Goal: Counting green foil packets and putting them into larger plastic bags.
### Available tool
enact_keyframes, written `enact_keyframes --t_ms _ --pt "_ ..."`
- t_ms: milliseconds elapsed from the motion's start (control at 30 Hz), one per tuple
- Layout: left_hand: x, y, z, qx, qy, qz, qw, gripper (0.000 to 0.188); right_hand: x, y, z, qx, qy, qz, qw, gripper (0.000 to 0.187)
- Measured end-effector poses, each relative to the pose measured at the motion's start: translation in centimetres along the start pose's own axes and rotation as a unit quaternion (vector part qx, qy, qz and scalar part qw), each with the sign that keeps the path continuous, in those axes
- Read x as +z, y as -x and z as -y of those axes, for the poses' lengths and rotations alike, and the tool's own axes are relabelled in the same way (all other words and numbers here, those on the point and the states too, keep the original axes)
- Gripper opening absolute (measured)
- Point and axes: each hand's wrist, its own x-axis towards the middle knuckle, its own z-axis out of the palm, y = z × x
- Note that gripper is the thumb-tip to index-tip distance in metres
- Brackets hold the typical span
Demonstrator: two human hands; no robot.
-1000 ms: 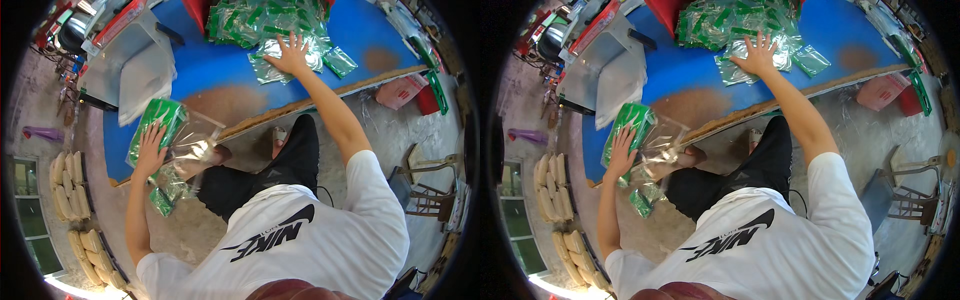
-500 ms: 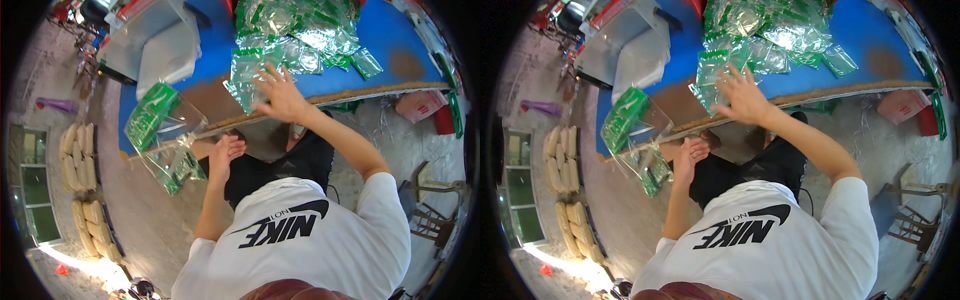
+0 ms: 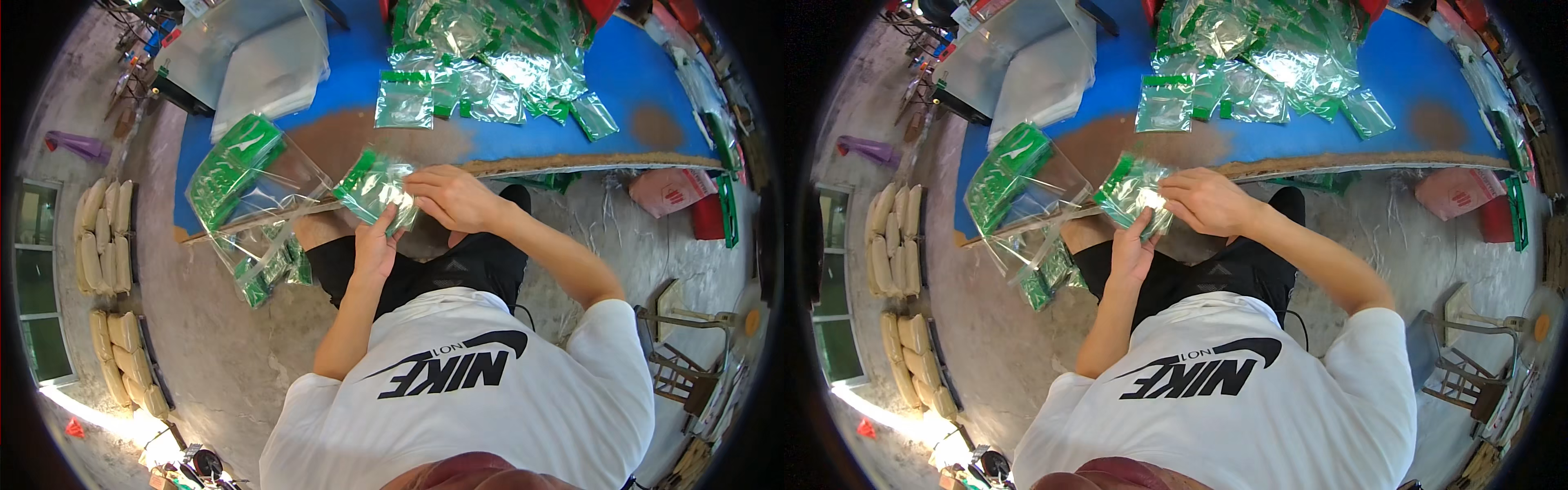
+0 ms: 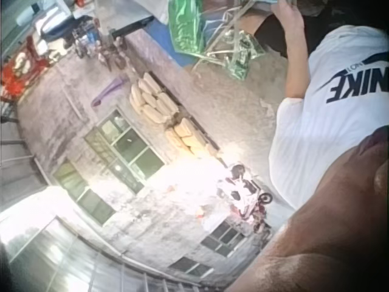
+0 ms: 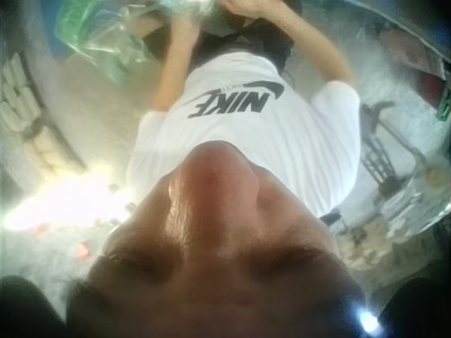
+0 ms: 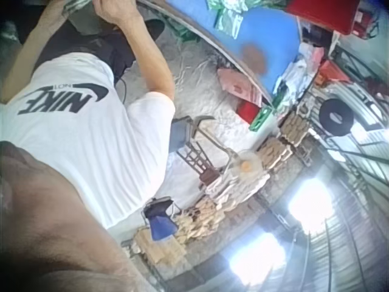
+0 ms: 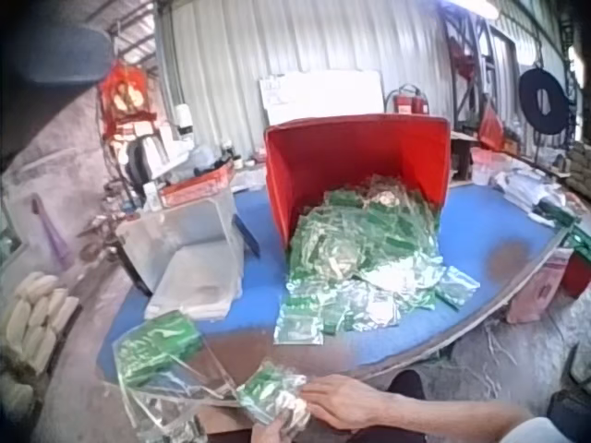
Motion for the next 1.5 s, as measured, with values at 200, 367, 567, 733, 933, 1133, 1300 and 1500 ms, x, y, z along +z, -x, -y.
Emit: enact_keyframes --t_ms 200,367,567,733,933,1133,1300,1500 --pt "-2.5 0.0 -1.3 0.087 0.001 -0.053 0.995 0.04 0.2 -3.6 -2.6 -0.055 0.046 -0.069 0.995 0.033" --pt "-4.1 -1.3 -1.5 0.014 0.017 -0.003 1.0 0.041 -1.6 -6.5 -2.5 -0.019 -0.01 0.017 1.0 0.036" --pt "-2.7 -0.2 -1.7 0.051 0.081 -0.031 0.995 0.044 -0.9 -9.2 -11.6 0.157 0.331 -0.07 0.928 0.062" --pt "-3.5 -0.6 -1.3 0.027 0.089 -0.017 0.996 0.042 0.3 -5.3 -1.8 -0.101 0.028 0.058 0.993 0.036" --pt "-3.0 0.0 -1.4 0.012 0.064 0.01 0.998 0.043 -1.8 -8.9 -12.3 0.087 0.236 -0.259 0.932 0.038" --pt "-3.7 1.9 0.3 0.001 0.067 0.028 0.997 0.051 -1.3 -8.6 -6.0 0.083 0.278 -0.02 0.957 0.042" --pt "-3.2 2.7 0.8 -0.037 0.101 0.013 0.994 0.048 -0.1 -5.4 -6.2 0.087 0.285 -0.07 0.952 0.042" --pt "-3.7 1.7 0.3 -0.045 0.16 -0.026 0.986 0.037 2.3 -3.4 -1.0 0.034 0.215 -0.029 0.976 0.045"
